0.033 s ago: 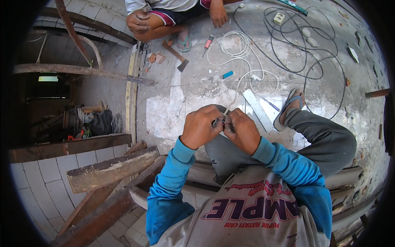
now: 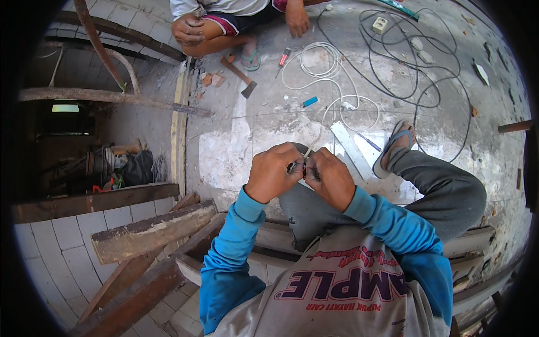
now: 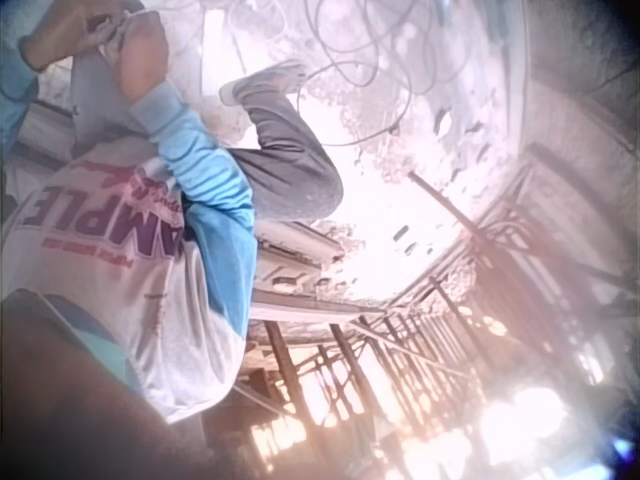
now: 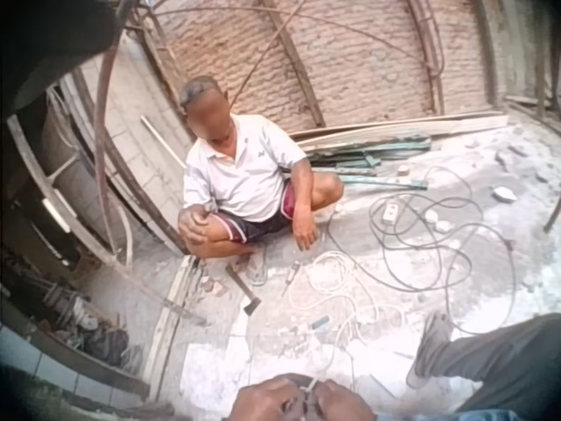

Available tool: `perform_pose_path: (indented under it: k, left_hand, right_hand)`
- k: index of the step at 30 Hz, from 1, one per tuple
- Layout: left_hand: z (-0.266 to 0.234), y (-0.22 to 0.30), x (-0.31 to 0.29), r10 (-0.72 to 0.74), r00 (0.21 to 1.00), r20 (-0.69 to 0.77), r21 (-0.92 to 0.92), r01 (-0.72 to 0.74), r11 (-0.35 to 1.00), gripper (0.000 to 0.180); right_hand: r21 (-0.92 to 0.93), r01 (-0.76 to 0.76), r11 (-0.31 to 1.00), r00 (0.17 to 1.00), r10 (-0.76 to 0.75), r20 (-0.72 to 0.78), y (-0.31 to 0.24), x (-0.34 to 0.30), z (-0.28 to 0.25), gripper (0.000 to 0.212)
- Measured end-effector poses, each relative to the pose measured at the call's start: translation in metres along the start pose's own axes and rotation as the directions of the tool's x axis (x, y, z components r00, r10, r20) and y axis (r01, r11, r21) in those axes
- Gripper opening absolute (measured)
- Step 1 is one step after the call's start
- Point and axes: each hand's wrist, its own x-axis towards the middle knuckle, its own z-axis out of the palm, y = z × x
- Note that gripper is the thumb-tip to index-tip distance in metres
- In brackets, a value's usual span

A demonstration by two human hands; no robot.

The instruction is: The person disassembles an electrical power strip, uses a screwdriver to manipulate internal wiring and components, and works on reassembling the unit while sitting on the floor.

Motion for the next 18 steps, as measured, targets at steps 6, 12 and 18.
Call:
perform_pose_path:
  k: [6, 12, 18]
  left_hand:
    - [-0.006, 0.000, 0.000, -0.021, 0.999, 0.048, -0.022, 0.022, 1.000, 0.013]
    - [-0.004, 0.000, -0.002, -0.015, 0.999, 0.032, -0.042, 0.016, 0.999, 0.014]
    - [-0.002, -0.003, -0.005, 0.000, 1.000, 0.020, -0.037, 0.001, 0.999, 0.013]
  right_hand:
    - [0.210, -0.029, 0.977, 0.998, 0.015, 0.067, 0.009, 0.007, -0.012, 0.023]
    - [0.156, 0.084, 0.984, 0.988, -0.102, 0.112, 0.015, 0.008, -0.019, 0.022]
    - [0.011, 0.203, 0.979, 0.977, -0.203, 0.068, 0.013, 0.011, -0.015, 0.014]
